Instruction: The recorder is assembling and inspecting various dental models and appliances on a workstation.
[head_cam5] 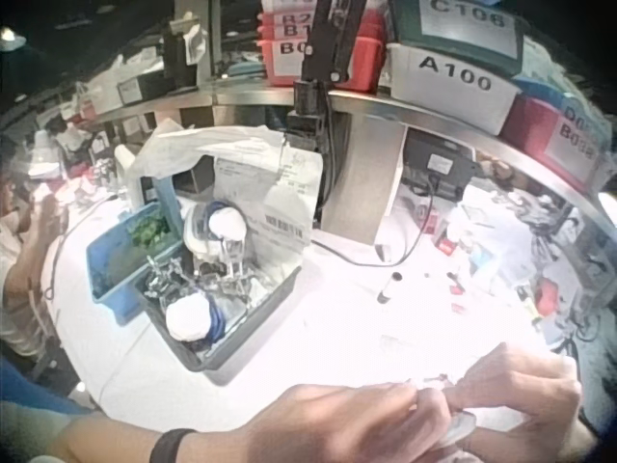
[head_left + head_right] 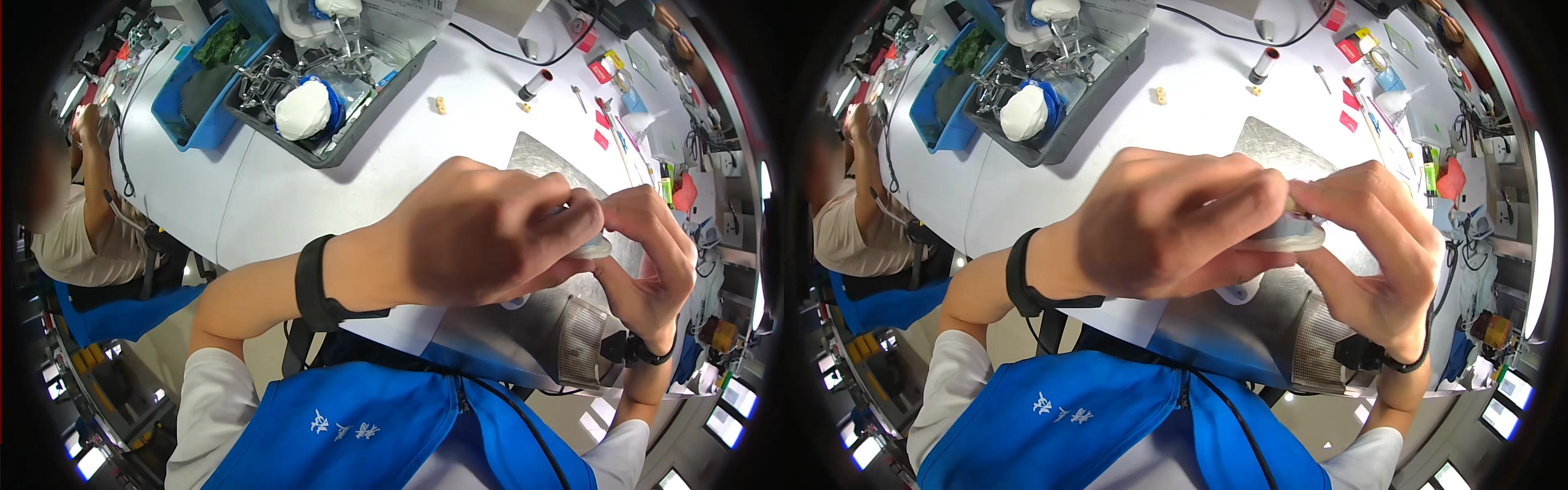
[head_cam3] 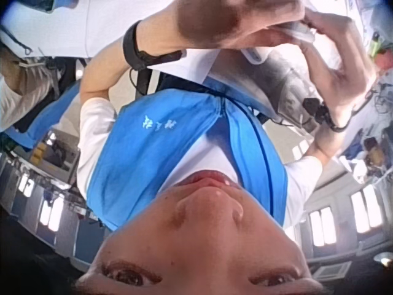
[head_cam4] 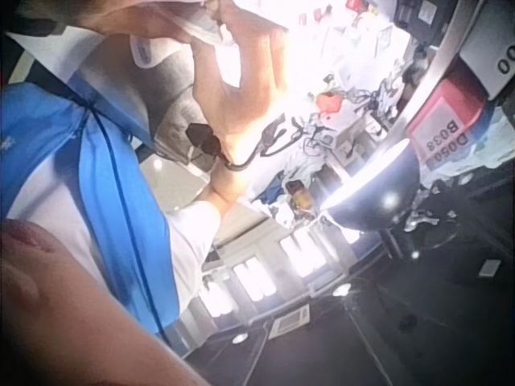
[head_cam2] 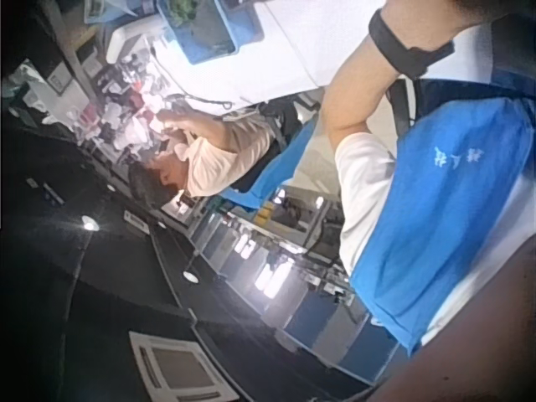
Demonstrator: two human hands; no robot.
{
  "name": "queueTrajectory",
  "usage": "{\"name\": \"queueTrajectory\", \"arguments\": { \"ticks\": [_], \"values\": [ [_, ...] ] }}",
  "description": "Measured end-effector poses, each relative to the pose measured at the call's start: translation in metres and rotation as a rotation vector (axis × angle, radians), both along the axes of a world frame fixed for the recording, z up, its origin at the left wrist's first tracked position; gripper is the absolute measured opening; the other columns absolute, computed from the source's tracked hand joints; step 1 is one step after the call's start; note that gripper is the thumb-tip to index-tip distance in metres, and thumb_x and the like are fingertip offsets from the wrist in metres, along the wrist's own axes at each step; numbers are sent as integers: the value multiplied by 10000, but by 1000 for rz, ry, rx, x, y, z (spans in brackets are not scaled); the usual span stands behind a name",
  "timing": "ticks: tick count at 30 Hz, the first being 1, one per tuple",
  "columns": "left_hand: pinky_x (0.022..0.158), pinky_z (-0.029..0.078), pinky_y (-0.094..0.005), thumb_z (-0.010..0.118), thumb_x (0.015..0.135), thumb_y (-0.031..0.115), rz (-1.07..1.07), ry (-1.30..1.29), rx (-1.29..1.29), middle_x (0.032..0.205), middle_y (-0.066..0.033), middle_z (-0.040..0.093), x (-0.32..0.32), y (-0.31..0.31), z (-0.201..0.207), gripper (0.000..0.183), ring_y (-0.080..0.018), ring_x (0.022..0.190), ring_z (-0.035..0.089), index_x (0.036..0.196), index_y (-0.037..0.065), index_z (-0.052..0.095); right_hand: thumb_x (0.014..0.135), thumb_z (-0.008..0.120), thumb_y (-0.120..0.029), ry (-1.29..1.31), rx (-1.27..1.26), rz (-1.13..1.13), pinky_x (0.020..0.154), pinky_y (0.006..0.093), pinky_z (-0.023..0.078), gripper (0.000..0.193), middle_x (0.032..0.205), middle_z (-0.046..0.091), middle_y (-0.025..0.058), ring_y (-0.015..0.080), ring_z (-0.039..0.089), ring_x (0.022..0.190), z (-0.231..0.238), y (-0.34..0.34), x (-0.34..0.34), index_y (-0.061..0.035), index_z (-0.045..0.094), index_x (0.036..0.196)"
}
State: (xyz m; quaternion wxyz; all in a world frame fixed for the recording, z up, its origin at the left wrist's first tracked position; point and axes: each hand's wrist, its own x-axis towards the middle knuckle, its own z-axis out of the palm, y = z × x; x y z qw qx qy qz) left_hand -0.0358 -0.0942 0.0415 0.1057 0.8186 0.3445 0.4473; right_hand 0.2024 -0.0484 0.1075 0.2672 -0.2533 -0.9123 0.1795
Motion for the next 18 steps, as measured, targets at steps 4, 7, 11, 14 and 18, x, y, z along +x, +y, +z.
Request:
{"name": "queueTrajectory", "arguments": {
  "ticks": [4, 7, 11, 14, 18],
  "values": [
    [725, 639, -411, 948, 812, 196, 20, 36, -94, 1033, -129, 758, -26, -9, -2, 509, -335, 937, 784, 1213, 22, 686, 770, 871, 14, -58, -214, -10, 888, 383, 600, 452, 1077, 795, 153, 297, 765, 981, -3, -4, -12, 17, 791, 1215],
    [886, 636, -427, 935, 806, 126, 166, 197, -78, 1131, -139, 768, -54, -16, -13, 436, -370, 1192, 747, 1157, 25, 697, 868, 885, -167, -278, -387, 4, 877, 385, 607, 439, 1090, 810, 126, 266, 790, 982, -7, 23, -3, -55, 797, 1282],
    [957, 613, -423, 924, 825, 116, 213, 337, -36, 1236, -127, 750, -72, -10, -20, 376, -363, 1262, 708, 1114, 30, 699, 1071, 725, -263, -161, -680, -185, 776, 285, 608, 336, 959, 828, 118, 153, 787, 826, -32, 71, 9, -23, 783, 1300],
    [1006, 588, -435, 917, 843, 114, 211, 376, -137, 1319, -120, 725, -74, -11, -21, 335, -367, 1265, 692, 1080, 31, 695, 1074, 703, -272, -378, -605, -259, 821, 334, 618, 368, 1035, 817, 146, 211, 800, 909, -30, 83, -3, 3, 761, 1312],
    [990, 578, -422, 856, 930, 158, 188, 273, -268, 1305, -133, 727, -64, 0, -10, 270, -331, 1188, 717, 1108, 13, 715, 1075, 676, -268, -290, -138, -52, 907, 420, 609, 406, 1302, 733, 172, 314, 776, 1060, -56, 79, 5, 34, 721, 1342]
  ]
}}
